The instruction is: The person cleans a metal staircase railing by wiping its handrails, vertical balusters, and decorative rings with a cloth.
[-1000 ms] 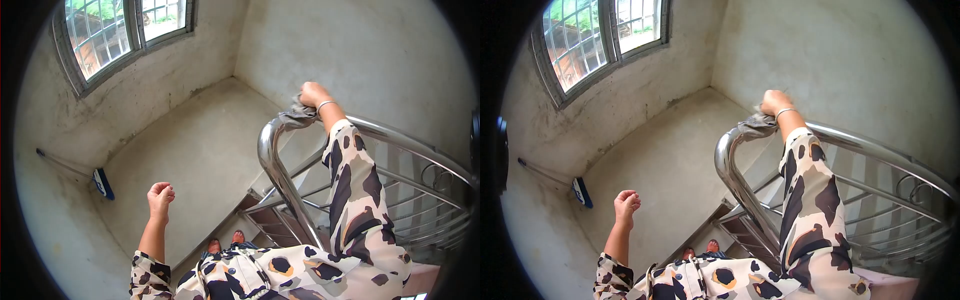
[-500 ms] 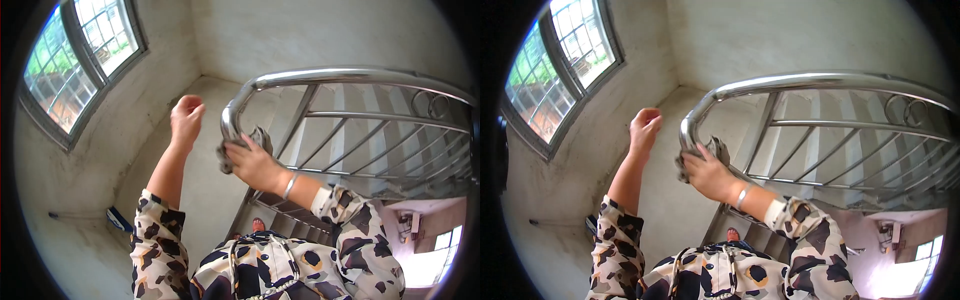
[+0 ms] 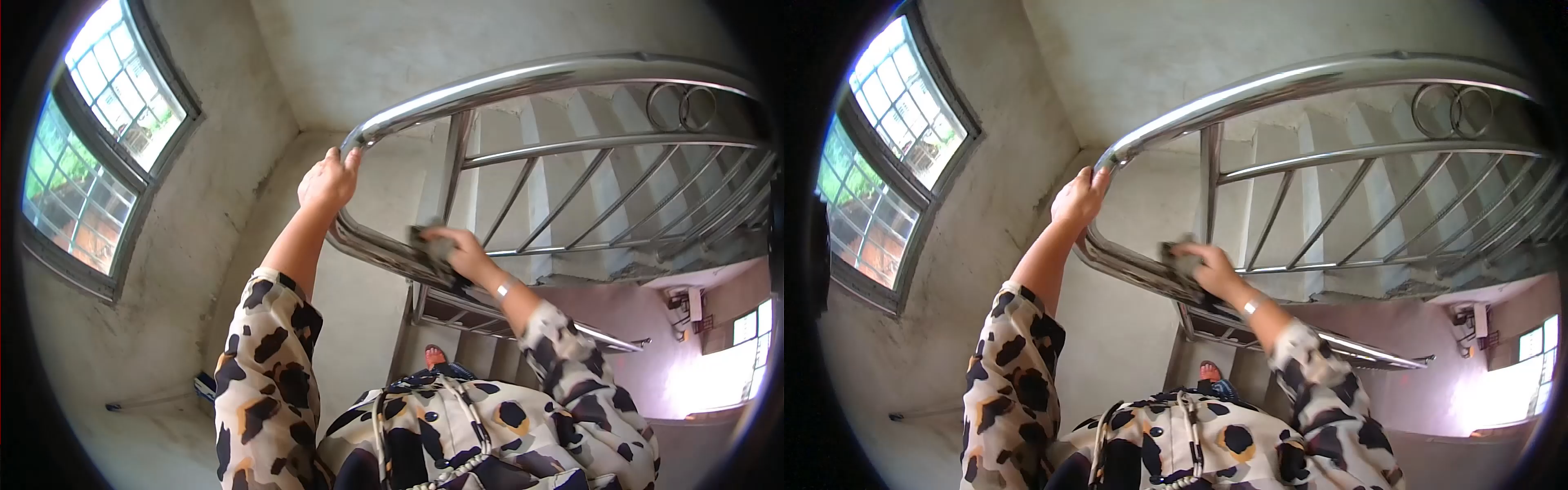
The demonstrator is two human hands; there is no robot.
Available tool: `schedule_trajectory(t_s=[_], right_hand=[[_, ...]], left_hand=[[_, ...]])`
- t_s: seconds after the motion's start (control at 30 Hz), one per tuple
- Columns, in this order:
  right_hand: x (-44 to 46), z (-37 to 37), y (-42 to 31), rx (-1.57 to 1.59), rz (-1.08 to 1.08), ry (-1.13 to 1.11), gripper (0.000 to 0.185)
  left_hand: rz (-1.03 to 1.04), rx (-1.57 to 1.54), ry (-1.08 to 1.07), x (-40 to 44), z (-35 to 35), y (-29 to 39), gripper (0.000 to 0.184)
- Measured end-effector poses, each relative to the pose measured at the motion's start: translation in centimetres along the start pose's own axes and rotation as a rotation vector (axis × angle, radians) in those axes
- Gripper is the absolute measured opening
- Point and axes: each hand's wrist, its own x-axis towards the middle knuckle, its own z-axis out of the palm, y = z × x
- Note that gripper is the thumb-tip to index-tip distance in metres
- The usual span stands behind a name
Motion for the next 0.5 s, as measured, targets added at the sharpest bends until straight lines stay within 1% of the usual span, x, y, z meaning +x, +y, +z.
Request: schedule_trajectory(t_s=[0.03,0.07,0.1,0.13,0.17,0.2,0.23,0.3,0.33,0.37,0.43,0.5], right_hand=[[2.8,1.6,0.3,0.102,0.010,-0.025,0.032],[5.4,3.5,-0.7,0.390,0.221,0.013,0.029],[7.9,5.0,-0.6,0.614,0.320,-0.066,0.025],[9.8,6.3,-2.2,0.639,0.381,-0.107,0.023],[11.1,7.2,-3.3,0.580,0.459,-0.157,0.024],[11.9,7.7,-4.7,0.589,0.534,-0.237,0.024],[11.6,7.3,-5.3,0.597,0.539,-0.233,0.024],[10.9,6.0,-5.6,0.501,0.491,-0.406,0.021],[10.9,6.1,-2.7,0.411,0.294,-0.449,0.023],[10.3,5.5,-2.1,0.412,0.295,-0.456,0.023],[7.5,3.7,-0.8,0.207,0.036,-0.341,0.027],[4.0,1.1,0.3,0.012,0.043,-0.317,0.029]], left_hand=[[0.013,0.014,-0.003,-0.1,0.2,-0.1,0.059],[0.013,0.003,0.055,-0.3,0.3,-0.1,0.058],[0.011,-0.008,0.114,-0.1,0.5,-0.3,0.058],[0.034,-0.017,0.163,0.6,1.3,-0.9,0.055],[0.039,-0.006,0.156,0.6,1.2,-0.7,0.055],[0.039,-0.019,0.154,0.5,1.0,-0.6,0.054],[0.038,-0.038,0.153,0.4,0.9,-0.5,0.053],[0.046,-0.017,0.164,0.5,1.1,-0.4,0.050],[0.048,-0.022,0.164,0.5,1.2,-0.5,0.050],[0.047,-0.024,0.168,0.4,0.9,-0.5,0.049],[0.031,0.019,0.149,0.4,0.8,-0.4,0.047],[0.041,0.082,0.134,0.7,1.0,-0.4,0.046]])
